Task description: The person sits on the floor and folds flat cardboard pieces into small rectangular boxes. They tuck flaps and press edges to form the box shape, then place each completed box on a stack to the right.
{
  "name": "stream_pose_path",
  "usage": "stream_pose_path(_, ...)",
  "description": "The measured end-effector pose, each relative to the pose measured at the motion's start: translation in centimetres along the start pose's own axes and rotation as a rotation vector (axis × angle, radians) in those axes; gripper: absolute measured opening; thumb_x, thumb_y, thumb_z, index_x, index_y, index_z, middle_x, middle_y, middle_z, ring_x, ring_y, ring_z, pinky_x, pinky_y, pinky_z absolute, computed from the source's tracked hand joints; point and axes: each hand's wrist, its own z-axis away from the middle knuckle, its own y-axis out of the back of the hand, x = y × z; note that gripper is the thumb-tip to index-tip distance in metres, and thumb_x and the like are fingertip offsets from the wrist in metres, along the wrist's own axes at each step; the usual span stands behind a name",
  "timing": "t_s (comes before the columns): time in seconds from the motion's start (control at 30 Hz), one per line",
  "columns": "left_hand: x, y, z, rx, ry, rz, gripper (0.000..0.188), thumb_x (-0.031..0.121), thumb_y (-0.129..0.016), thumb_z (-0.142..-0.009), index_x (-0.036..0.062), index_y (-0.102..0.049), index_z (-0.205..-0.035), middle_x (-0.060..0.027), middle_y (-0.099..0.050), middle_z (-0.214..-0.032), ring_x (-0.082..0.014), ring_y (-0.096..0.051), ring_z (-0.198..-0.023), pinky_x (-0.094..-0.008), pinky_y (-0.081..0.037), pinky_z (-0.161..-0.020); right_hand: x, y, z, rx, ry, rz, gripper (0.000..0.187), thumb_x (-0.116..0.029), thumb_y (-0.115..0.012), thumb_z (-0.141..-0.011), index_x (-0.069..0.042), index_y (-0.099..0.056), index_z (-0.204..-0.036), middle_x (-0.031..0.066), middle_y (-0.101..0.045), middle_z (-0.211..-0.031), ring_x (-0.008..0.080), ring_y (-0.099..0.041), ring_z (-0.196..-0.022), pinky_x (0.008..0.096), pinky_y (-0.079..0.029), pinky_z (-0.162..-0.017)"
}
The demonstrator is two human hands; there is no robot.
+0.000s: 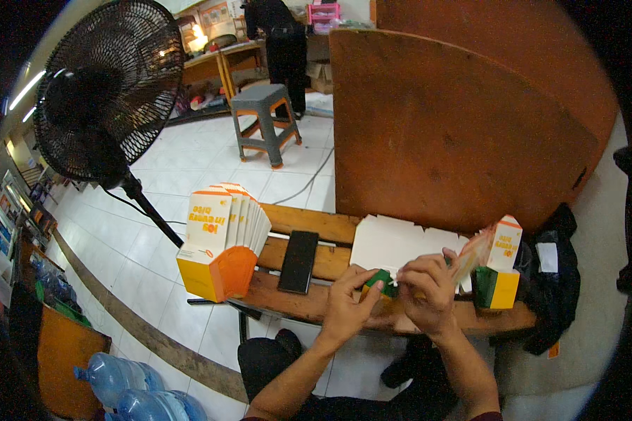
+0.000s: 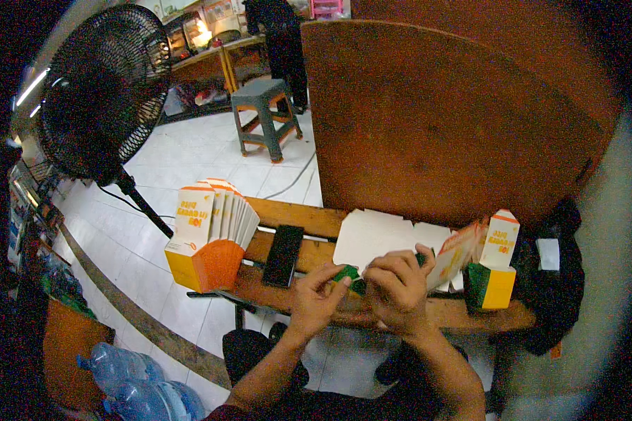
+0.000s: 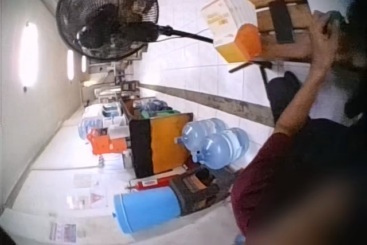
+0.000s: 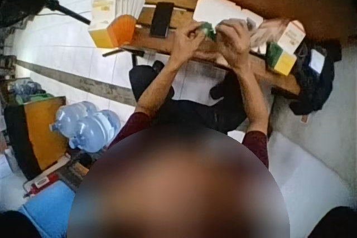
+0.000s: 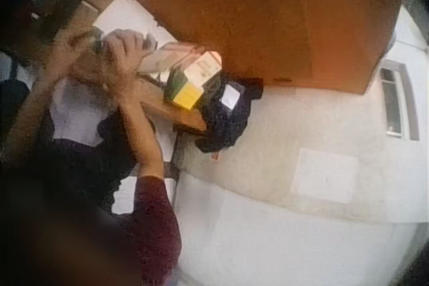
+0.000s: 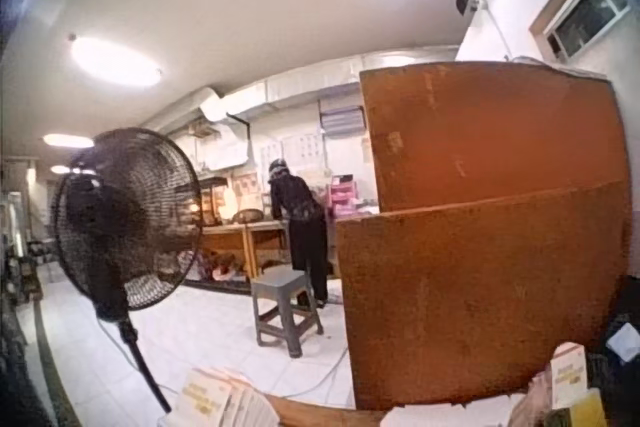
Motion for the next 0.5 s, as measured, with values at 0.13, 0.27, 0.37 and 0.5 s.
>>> stream_pose_path(0.13,1.2,1.3,0.2,-0.088,-0.069,-0.102,0.024,0.002,-0.061,-0.088,-0.0032,-0.07,-0.109,-0.0116,-0.059,-0.087,-0.0192,-0.059,-0.082,-0.029,-0.048,-0.073,0.4,0.2,0.1,-0.019,0.103,-0.066,0.023,0.001,-0.075,-0.07,-0.014,-0.066,-0.083,-0.0007,-0.067,-0.088,0.0182,-0.062,-0.089,0.0468,-0.028,-0.103)
stream_pose_path(0.27,1.0,1.7,0.0,-0.172,-0.099,-0.082,0.029,-0.001,-0.058,-0.087,-0.0012,-0.068,-0.114,-0.0099,-0.056,-0.088,-0.0175,-0.057,-0.08,-0.0264,-0.047,-0.068,0.3,-0.3,0.8,-0.132,0.184,-0.065,0.021,-0.023,-0.074,-0.071,-0.015,-0.069,-0.09,-0.001,-0.069,-0.096,0.0201,-0.063,-0.095,0.0531,-0.025,-0.102)
stream_pose_path(0.37,0.7,1.8,0.1,-0.197,-0.071,-0.095,0.032,-0.002,-0.057,-0.086,-0.0007,-0.068,-0.116,-0.01,-0.055,-0.089,-0.0177,-0.057,-0.079,-0.0266,-0.047,-0.068,0.3,-0.5,0.9,-0.138,0.182,-0.038,0.024,-0.025,-0.074,-0.07,-0.015,-0.069,-0.091,-0.0017,-0.069,-0.097,0.0206,-0.063,-0.096,0.054,-0.023,-0.104)
stream_pose_path(0.5,0.6,2.1,-0.2,-0.199,-0.135,-0.153,0.035,-0.002,-0.055,-0.085,0.0005,-0.067,-0.118,-0.0109,-0.053,-0.09,-0.0173,-0.056,-0.076,-0.026,-0.047,-0.067,0.2,-0.1,0.3,-0.213,0.213,-0.002,0.026,-0.027,-0.076,-0.066,-0.017,-0.07,-0.09,-0.0026,-0.069,-0.098,0.0198,-0.062,-0.097,0.0539,-0.026,-0.102)
